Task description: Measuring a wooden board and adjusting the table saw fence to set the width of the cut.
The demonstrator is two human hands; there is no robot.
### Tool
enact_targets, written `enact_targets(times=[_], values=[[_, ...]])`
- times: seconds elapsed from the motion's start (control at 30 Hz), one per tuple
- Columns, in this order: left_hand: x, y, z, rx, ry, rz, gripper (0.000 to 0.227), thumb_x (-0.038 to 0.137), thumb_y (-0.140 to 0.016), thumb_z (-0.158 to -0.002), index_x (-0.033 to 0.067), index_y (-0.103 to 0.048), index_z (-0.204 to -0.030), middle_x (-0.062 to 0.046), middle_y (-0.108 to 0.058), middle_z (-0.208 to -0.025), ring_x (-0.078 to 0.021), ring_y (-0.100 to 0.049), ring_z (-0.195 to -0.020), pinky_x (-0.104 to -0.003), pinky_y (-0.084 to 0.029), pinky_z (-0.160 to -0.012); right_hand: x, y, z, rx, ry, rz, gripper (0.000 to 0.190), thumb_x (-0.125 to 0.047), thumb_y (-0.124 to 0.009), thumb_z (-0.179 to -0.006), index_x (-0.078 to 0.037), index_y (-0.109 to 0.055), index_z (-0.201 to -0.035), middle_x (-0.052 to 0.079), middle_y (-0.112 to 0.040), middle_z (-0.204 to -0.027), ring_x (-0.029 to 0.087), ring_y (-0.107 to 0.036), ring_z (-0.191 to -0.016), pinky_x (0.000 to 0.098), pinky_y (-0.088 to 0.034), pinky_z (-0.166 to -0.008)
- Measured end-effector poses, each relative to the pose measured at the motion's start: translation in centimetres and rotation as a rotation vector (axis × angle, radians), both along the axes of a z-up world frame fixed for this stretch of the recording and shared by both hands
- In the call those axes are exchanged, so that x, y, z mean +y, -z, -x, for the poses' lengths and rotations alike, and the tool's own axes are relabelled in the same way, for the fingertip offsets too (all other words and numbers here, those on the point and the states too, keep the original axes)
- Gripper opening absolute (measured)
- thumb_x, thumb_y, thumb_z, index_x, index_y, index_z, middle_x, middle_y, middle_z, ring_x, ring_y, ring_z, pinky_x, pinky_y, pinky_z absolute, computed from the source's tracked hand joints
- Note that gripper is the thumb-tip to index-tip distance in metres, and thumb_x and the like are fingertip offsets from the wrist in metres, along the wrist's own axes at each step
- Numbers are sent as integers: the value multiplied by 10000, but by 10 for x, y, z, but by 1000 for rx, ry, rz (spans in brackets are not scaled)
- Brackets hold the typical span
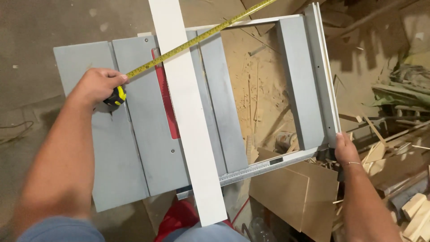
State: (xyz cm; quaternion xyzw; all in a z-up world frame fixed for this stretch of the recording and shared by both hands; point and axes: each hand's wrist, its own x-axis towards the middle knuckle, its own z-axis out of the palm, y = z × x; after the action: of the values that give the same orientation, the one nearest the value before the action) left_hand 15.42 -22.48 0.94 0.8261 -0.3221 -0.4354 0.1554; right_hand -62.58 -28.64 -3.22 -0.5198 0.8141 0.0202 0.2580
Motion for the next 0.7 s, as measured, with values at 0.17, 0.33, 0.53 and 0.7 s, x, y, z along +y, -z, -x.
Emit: enact_targets(times=[0.17,0.33,0.53,0.7], values=[[-15,9,-3,25,-3,-22,202,349,-709,-990,188,-812,-1056,1,-640,-844,-148,-484,-765,-319,-394,-666,2,-4,-5,39,0,-12,608,-468,-259,-1079,-83,-507,-1477,347,-571,-1379,559,-510,-1253,614,-371,-1028],[-25,12,-11,28,58,-3,205,342,-711,-980,188,-813,-1067,18,-719,-930,-133,-544,-854,-301,-423,-760,1,-4,-6,51,15,-30,648,-483,-252,-1075,-85,-482,-1532,326,-516,-1467,535,-464,-1338,610,-339,-1097],[-48,1,-21,-72,148,-81,217,369,-696,-995,198,-820,-1041,-37,-700,-955,-207,-569,-879,-357,-429,-800,2,-14,-17,47,41,-47,615,-457,-258,-1072,-108,-490,-1523,330,-517,-1463,541,-463,-1335,614,-328,-1112],[-73,9,-35,-110,214,-83,214,387,-706,-984,230,-824,-1068,-21,-684,-954,-213,-553,-859,-363,-428,-786,3,-23,-30,48,51,-52,659,-474,-247,-1057,-81,-467,-1539,350,-489,-1481,546,-442,-1354,623,-329,-1102]])
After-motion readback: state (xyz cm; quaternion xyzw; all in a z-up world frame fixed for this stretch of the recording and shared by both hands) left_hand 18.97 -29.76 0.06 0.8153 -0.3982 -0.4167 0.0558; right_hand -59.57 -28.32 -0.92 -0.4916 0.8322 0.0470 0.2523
